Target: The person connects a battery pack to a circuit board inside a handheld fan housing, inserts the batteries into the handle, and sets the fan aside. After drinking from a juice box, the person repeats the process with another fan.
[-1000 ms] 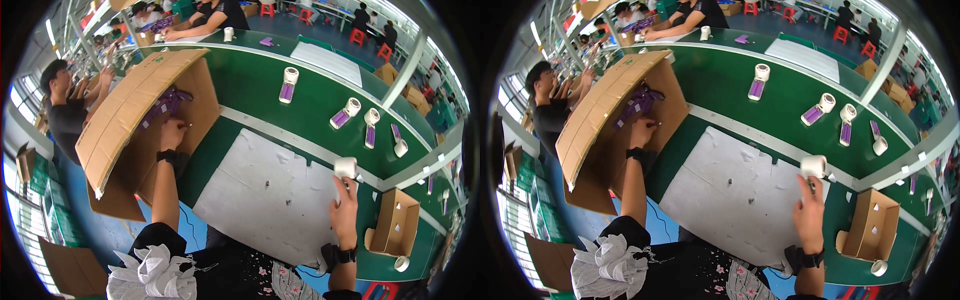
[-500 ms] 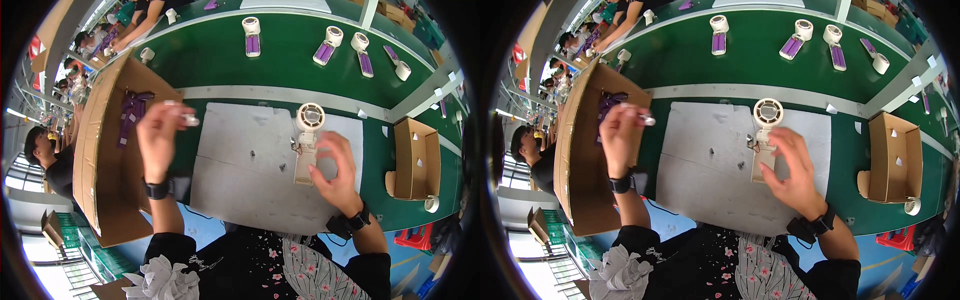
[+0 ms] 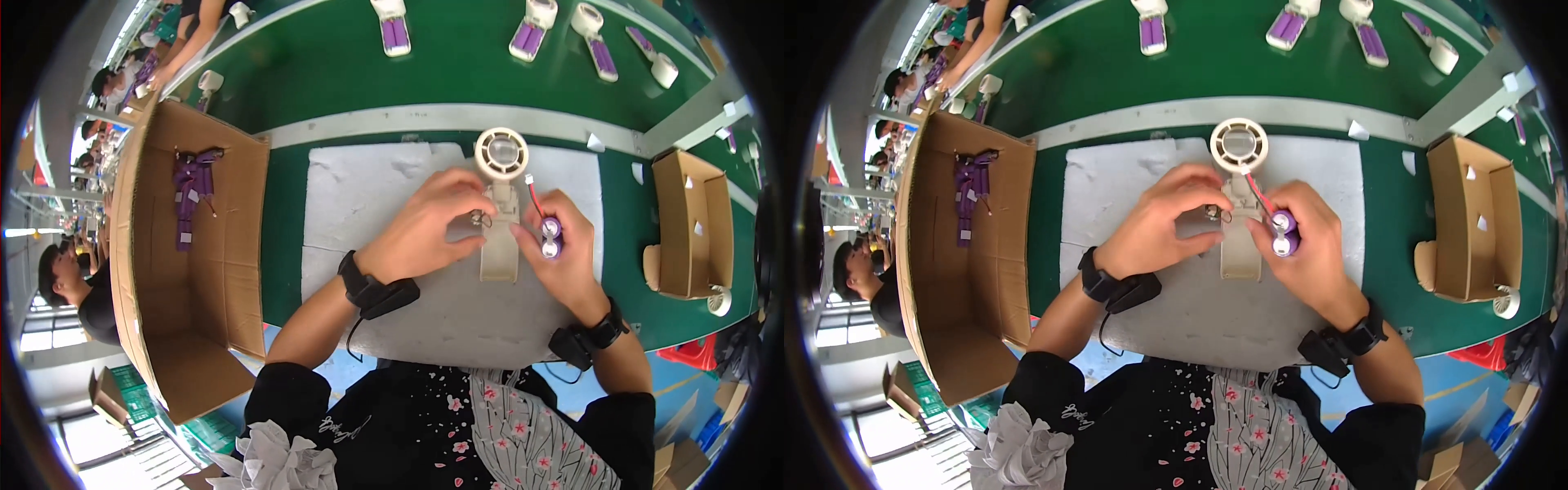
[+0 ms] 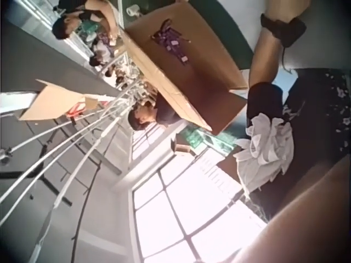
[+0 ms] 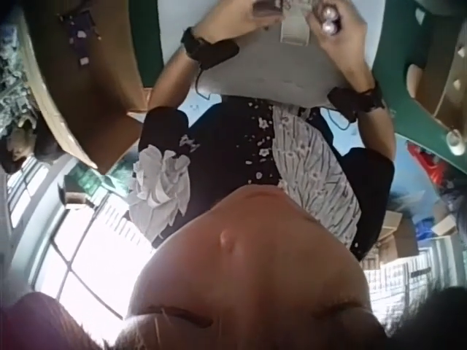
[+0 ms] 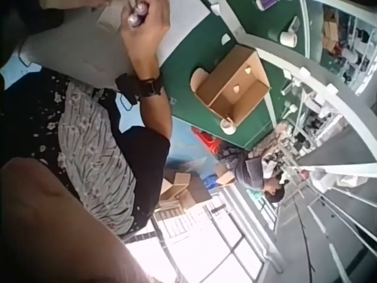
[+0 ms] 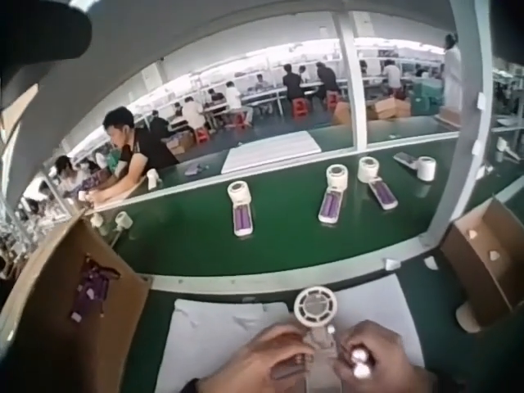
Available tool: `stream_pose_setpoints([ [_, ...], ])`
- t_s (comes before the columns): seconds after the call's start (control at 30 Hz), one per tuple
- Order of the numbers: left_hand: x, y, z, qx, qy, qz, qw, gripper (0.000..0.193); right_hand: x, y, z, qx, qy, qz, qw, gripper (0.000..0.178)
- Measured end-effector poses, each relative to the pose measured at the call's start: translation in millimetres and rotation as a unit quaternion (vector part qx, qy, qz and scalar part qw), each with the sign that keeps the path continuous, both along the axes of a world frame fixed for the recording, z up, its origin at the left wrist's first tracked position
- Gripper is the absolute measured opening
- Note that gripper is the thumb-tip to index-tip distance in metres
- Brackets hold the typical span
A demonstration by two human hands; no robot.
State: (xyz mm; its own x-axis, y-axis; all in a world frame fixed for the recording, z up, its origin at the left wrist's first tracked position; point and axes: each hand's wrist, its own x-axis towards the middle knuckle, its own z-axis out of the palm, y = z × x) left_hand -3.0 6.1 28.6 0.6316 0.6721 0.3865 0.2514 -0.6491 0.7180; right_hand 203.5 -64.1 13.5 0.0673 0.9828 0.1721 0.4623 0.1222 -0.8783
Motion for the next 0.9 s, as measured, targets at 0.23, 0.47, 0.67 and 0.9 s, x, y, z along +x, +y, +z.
stream_pose_setpoints([
  [0.23,-3,6,-13,-0.150,-0.034,-0.037,0.987,0.026,-10,16,-2,0.196,-0.116,0.125,0.966,0.029],
  [0.47,-7,6,-17,-0.145,-0.044,-0.047,0.987,0.025,-13,21,0,0.211,-0.168,0.146,0.952,0.031],
  [0.67,-7,2,-20,-0.172,-0.057,-0.029,0.983,0.026,-17,17,0,0.187,-0.118,0.133,0.966,0.031],
  [0.9,-8,7,-13,-0.240,-0.007,-0.043,0.970,0.029,-14,19,2,0.170,-0.101,0.149,0.969,0.033],
])
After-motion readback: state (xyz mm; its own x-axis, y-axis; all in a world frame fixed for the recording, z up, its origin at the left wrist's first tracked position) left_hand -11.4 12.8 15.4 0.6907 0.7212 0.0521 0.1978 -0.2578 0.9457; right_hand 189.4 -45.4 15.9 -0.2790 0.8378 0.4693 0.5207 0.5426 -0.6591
